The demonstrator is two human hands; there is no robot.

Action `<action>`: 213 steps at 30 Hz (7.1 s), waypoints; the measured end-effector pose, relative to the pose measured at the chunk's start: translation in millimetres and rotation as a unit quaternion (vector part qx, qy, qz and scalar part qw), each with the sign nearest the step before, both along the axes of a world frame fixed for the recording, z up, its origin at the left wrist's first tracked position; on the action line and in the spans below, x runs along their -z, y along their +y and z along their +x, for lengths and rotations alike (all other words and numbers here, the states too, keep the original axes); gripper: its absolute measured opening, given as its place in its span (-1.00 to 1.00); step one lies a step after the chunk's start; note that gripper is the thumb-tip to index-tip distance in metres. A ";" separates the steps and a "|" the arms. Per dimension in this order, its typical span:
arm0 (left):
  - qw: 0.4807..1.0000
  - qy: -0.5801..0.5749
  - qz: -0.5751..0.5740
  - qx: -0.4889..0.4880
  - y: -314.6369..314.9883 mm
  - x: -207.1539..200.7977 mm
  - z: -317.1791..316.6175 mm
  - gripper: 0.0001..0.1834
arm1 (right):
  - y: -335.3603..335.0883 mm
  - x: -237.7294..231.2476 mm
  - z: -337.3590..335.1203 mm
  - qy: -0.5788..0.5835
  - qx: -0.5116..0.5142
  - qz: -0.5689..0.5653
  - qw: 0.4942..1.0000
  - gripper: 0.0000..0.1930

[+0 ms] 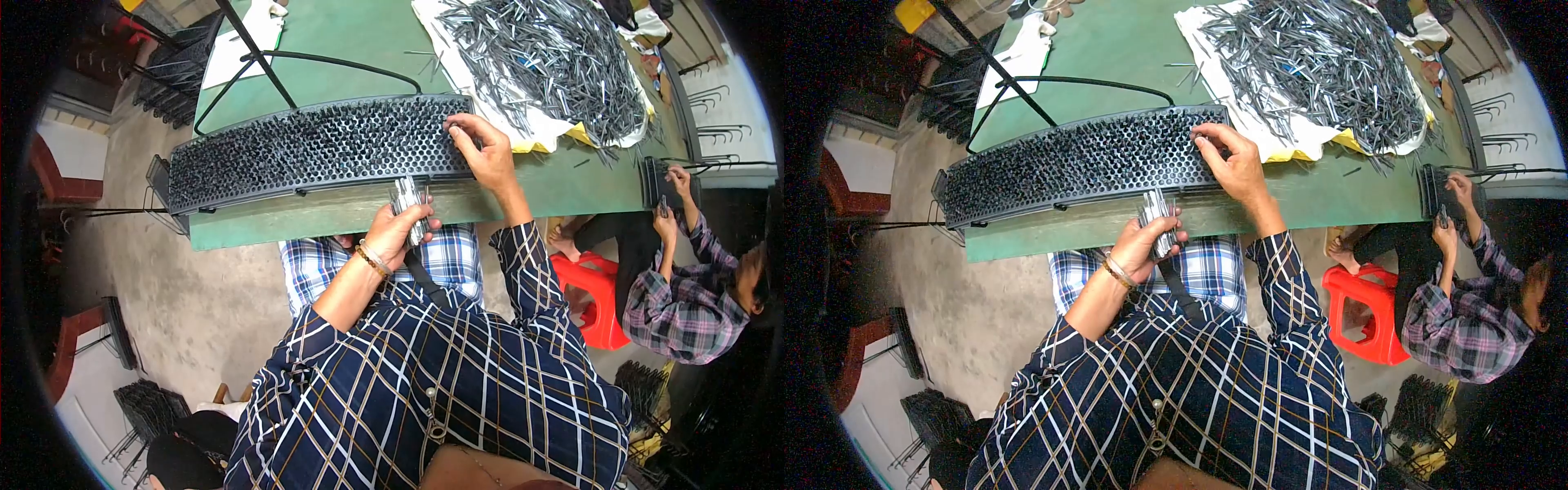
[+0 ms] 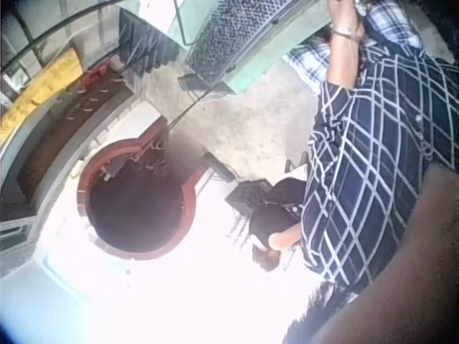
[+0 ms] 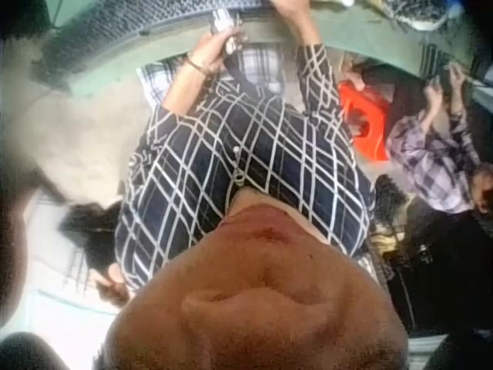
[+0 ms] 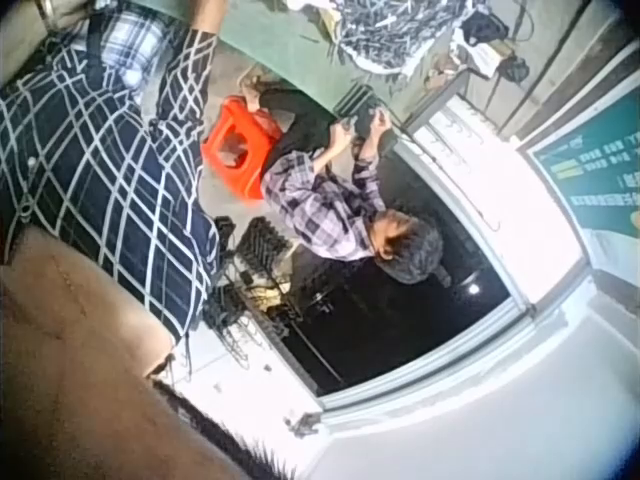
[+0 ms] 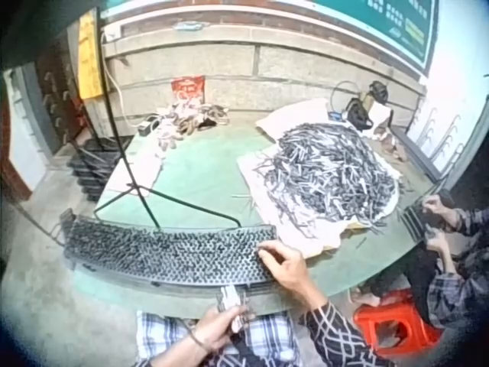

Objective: Inserting small metal pins into a black perforated grid plate on a workbench.

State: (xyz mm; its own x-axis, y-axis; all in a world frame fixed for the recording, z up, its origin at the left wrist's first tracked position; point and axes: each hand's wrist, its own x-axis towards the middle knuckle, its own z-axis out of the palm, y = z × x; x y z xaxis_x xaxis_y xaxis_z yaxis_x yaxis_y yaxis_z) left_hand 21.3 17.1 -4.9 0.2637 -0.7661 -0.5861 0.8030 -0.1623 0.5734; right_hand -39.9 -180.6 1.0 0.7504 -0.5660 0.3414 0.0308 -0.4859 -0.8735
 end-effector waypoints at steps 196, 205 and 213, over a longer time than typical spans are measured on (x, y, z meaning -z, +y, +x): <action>0.998 0.031 -0.028 -0.039 -3.1 8.0 4.0 -0.76 | 42.1 -11.2 28.5 -0.021 0.076 -0.142 0.987 -0.91; 0.998 0.038 -0.028 -0.043 -3.7 5.4 3.5 -0.78 | 42.4 -5.7 27.7 -0.023 0.055 -0.157 0.986 -0.91; 0.999 0.029 -0.026 -0.034 -3.3 6.4 4.7 -0.76 | 43.0 -4.0 24.6 -0.012 0.064 -0.116 0.991 -0.87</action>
State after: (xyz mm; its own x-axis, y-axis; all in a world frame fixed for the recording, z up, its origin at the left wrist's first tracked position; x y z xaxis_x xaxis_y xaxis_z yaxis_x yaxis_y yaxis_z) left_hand 26.0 13.8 -11.3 0.2828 -0.7771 -0.5623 0.8432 -0.0780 0.5319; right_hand -15.3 -137.6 5.1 0.6675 -0.5603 0.4905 -0.0240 -0.6745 -0.7379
